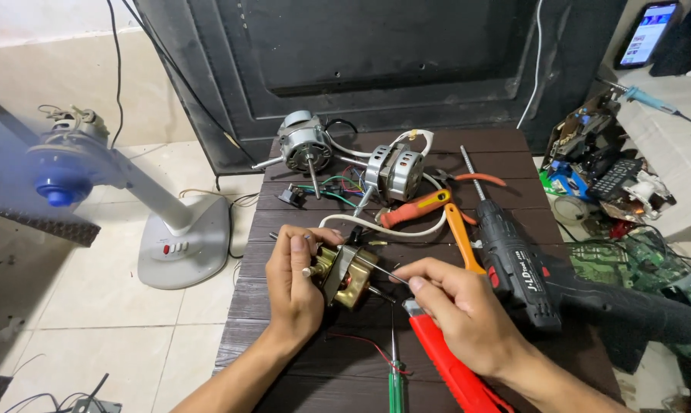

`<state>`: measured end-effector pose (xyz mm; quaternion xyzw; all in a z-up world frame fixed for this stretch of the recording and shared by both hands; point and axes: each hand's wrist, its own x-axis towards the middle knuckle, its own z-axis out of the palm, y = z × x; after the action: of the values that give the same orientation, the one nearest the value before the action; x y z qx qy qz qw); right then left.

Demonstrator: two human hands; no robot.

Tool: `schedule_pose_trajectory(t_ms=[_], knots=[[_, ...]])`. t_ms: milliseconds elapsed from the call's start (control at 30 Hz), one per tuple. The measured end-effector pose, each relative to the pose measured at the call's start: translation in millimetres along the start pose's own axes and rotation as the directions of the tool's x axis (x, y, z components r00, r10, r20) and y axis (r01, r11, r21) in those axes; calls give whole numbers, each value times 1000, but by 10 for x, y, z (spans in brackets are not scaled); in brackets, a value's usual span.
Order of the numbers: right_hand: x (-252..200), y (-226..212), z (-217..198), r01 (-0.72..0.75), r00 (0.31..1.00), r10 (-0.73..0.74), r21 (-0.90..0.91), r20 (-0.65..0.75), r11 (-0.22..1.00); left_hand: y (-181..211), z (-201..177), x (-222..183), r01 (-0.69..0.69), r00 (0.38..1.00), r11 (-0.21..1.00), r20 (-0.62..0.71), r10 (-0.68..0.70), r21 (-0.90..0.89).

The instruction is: Wiring and assembling a transformer by stripping wires and making electrical connections using hand tools.

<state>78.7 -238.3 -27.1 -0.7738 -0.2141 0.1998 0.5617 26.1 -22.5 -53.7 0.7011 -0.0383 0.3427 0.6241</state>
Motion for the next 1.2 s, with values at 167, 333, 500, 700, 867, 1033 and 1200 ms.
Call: schedule_pose_trajectory(t_ms=[167,333,500,700,867,1033,1200], knots=[[-1,-18,15,311,941,-331,-196,-77,930,28,-66,33,21,999,999,25,-22,42],[3,69,29,376,903,-412,-241,-120,895,143,-158,91,88,993,993,75,-94,78],[6,141,50,264,939,-317,-311,-133,913,292,-345,204,329,921,943,201,-333,56],[13,232,-9,313,934,-352,-335,-60,889,477,-514,395,269,919,900,190,-347,343],[7,271,-5,326,920,-383,-390,-78,861,717,-543,574,217,861,800,276,-427,559],[-8,478,16,327,913,-395,-392,-102,860,771,-511,643,241,834,746,260,-486,621],[-19,496,82,248,899,-383,-472,-214,846,734,-503,661,255,825,749,266,-498,612]])
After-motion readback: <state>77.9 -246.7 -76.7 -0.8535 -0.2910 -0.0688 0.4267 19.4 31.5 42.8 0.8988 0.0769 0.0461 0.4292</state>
